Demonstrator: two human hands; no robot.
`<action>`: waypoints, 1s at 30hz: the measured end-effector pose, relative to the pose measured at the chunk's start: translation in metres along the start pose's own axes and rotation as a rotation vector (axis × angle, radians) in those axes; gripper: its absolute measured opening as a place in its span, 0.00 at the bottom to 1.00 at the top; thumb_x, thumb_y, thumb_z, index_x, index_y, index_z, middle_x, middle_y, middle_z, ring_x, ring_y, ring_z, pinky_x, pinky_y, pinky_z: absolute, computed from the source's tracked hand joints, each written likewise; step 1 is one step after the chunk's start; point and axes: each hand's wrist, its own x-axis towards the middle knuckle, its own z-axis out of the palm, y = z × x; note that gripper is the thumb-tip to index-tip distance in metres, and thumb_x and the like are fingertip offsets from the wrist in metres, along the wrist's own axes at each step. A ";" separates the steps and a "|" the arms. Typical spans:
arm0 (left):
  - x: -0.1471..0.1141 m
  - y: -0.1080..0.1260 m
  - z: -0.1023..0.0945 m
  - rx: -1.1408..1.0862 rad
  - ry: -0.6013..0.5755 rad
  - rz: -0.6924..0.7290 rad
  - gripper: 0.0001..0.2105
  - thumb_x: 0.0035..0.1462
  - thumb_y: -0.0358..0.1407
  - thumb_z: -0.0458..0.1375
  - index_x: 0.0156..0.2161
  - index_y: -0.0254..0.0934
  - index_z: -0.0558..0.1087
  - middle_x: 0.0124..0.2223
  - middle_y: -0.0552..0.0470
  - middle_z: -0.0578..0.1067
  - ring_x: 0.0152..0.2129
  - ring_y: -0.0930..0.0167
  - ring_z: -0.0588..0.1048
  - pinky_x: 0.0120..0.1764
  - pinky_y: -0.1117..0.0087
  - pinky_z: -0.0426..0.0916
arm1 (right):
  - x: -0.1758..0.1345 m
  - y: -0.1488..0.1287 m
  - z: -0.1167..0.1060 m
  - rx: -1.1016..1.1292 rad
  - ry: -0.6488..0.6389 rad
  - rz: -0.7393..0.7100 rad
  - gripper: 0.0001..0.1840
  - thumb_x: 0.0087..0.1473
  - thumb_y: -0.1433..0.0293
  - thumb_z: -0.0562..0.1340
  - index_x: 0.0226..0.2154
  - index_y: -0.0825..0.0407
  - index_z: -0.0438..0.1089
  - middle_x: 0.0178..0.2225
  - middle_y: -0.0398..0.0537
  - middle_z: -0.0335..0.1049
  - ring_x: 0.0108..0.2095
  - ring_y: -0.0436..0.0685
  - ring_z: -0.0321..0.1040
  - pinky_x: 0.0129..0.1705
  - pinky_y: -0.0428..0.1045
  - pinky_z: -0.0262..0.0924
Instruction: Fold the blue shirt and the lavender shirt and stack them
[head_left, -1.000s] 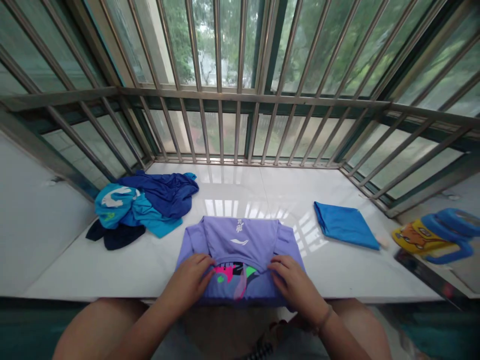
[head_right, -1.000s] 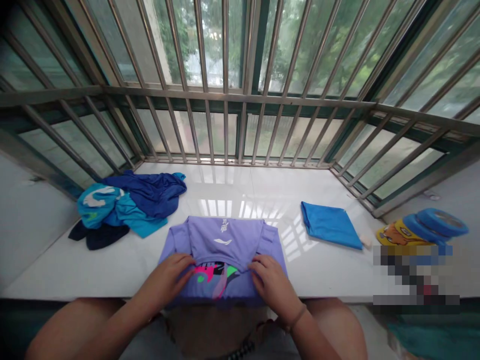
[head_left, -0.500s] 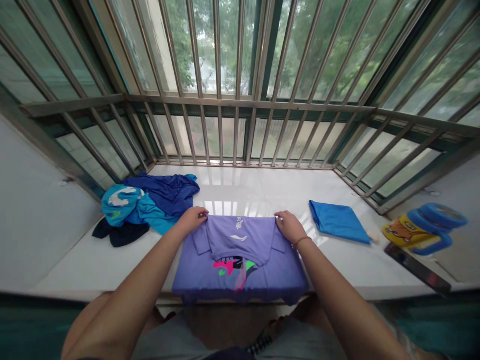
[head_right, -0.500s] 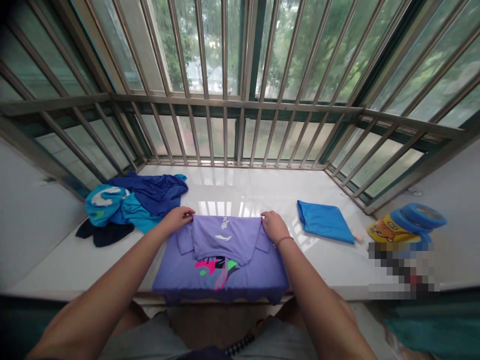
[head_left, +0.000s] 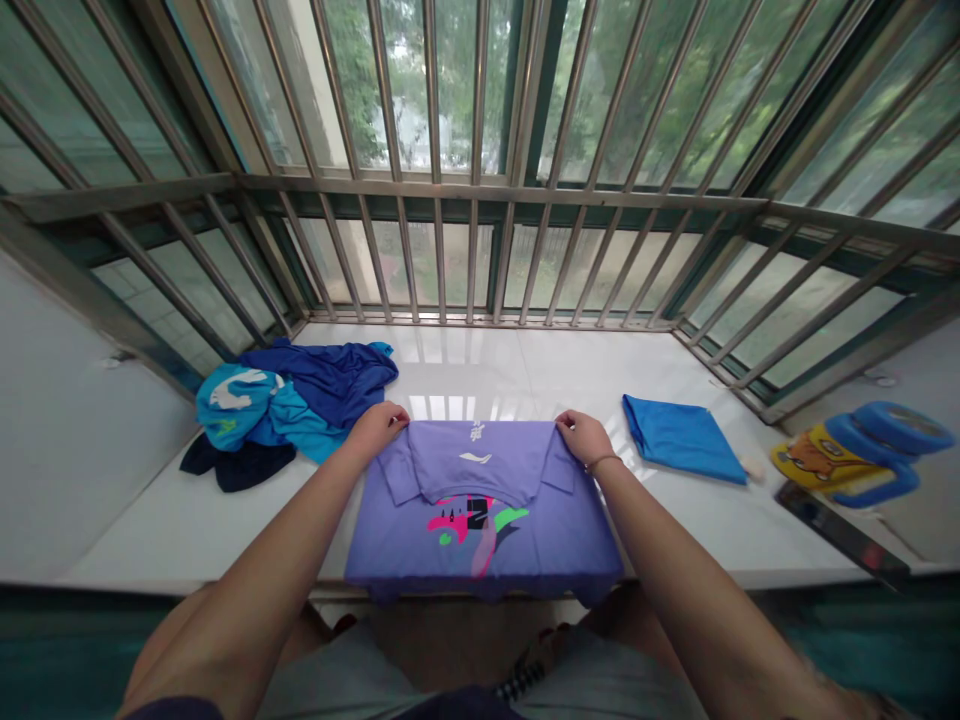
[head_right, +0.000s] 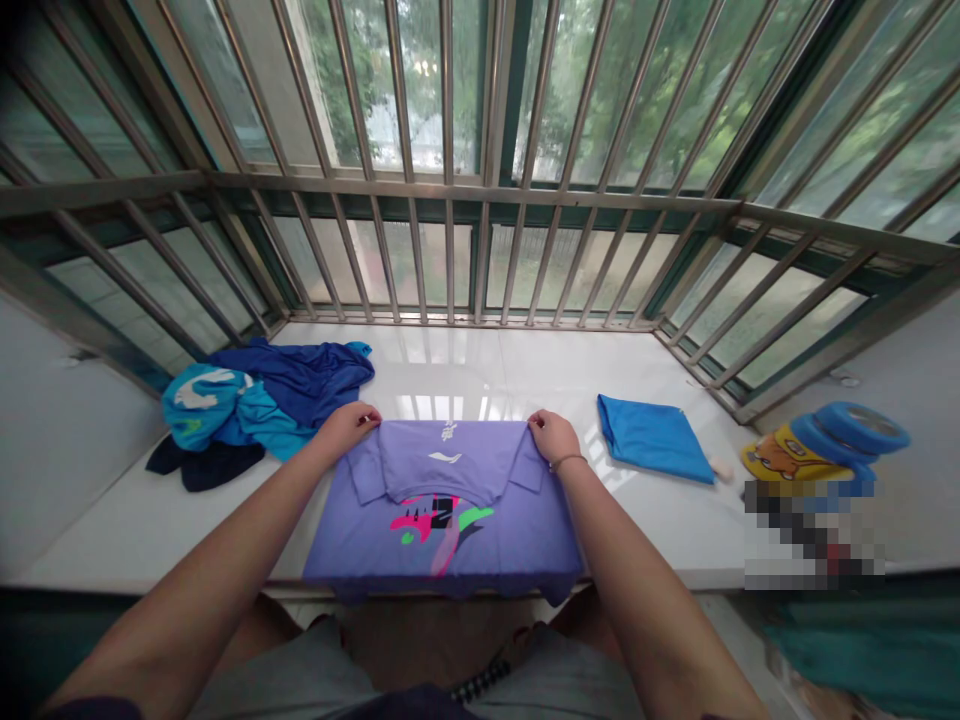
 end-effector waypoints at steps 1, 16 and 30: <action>-0.001 0.001 0.003 0.007 0.013 -0.003 0.10 0.58 0.36 0.59 0.39 0.38 0.83 0.42 0.43 0.82 0.40 0.61 0.79 0.48 0.63 0.72 | -0.001 -0.001 0.001 0.002 0.009 0.010 0.12 0.68 0.68 0.61 0.45 0.50 0.82 0.44 0.50 0.83 0.43 0.57 0.78 0.47 0.48 0.65; 0.027 0.004 -0.002 -0.095 -0.244 -0.092 0.22 0.41 0.58 0.73 0.27 0.41 0.77 0.28 0.52 0.80 0.27 0.65 0.77 0.31 0.68 0.65 | 0.024 -0.004 -0.006 0.000 -0.177 -0.077 0.07 0.61 0.63 0.72 0.35 0.50 0.82 0.37 0.48 0.84 0.38 0.55 0.77 0.41 0.46 0.64; 0.092 0.055 -0.037 -0.070 0.023 0.011 0.16 0.57 0.44 0.67 0.46 0.36 0.81 0.36 0.48 0.82 0.36 0.63 0.79 0.42 0.66 0.71 | 0.057 -0.013 -0.042 0.112 0.163 -0.011 0.06 0.64 0.66 0.66 0.41 0.51 0.78 0.41 0.50 0.82 0.40 0.56 0.74 0.45 0.50 0.64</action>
